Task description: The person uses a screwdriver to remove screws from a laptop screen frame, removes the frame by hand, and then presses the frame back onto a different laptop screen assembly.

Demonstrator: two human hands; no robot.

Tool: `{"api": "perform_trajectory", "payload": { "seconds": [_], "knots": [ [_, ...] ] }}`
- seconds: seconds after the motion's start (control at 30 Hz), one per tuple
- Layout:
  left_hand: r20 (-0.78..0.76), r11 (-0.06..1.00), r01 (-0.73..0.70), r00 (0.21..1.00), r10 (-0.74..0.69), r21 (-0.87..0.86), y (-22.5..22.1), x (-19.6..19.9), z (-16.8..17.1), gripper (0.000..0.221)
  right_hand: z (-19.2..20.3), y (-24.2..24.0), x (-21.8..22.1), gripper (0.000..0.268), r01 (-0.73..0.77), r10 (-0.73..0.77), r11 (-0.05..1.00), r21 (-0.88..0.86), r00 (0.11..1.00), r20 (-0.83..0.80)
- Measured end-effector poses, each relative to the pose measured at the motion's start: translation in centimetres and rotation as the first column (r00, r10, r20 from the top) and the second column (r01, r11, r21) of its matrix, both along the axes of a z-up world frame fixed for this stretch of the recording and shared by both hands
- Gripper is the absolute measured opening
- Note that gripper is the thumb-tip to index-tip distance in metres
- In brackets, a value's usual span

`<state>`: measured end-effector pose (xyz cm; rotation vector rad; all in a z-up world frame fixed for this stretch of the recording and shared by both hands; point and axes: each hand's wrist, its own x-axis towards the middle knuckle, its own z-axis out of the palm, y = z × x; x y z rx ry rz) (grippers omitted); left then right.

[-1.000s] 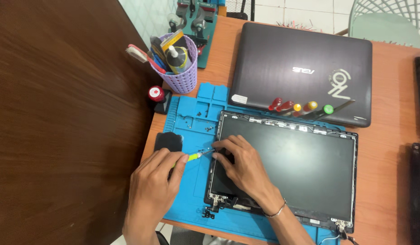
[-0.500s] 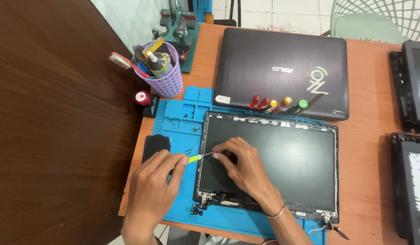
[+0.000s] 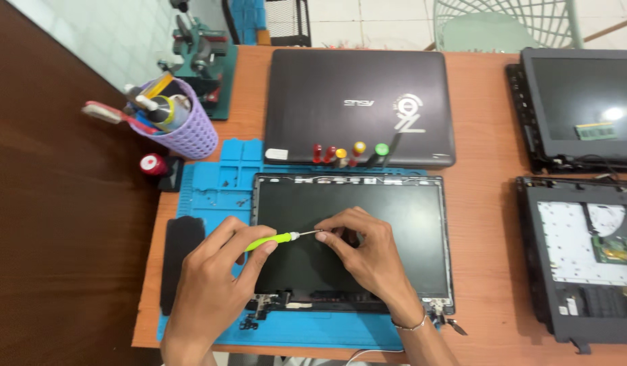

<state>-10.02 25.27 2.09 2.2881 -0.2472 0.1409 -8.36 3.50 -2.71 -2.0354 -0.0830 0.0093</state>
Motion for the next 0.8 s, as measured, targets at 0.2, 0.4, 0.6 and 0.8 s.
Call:
{"api": "perform_trajectory", "payload": {
  "seconds": [0.2,0.4,0.6,0.8],
  "knots": [
    [0.009,0.998,0.031,0.999,-0.032,0.062,-2.3,0.7,0.6,0.017,1.1,-2.8,-0.6,0.025,0.02,-0.017,0.998,-0.063,0.999,0.049],
    [0.07,0.984,0.084,0.993,-0.095,0.156,-5.3,1.5,0.3,0.013,1.3,-6.4,-1.5,0.026,0.121,-0.121,0.985,-0.123,0.993,0.008],
    [0.127,0.964,0.21,0.965,-0.232,0.163,-8.3,1.4,0.2,0.015,0.3,-10.4,-2.8,0.024,0.193,-0.2,0.972,-0.137,0.979,-0.039],
    [0.051,0.908,0.385,0.916,-0.398,0.167,-11.4,0.6,0.0,0.017,-0.8,-13.4,-4.6,0.024,0.255,-0.267,0.962,-0.099,0.954,-0.137]
  ]
}}
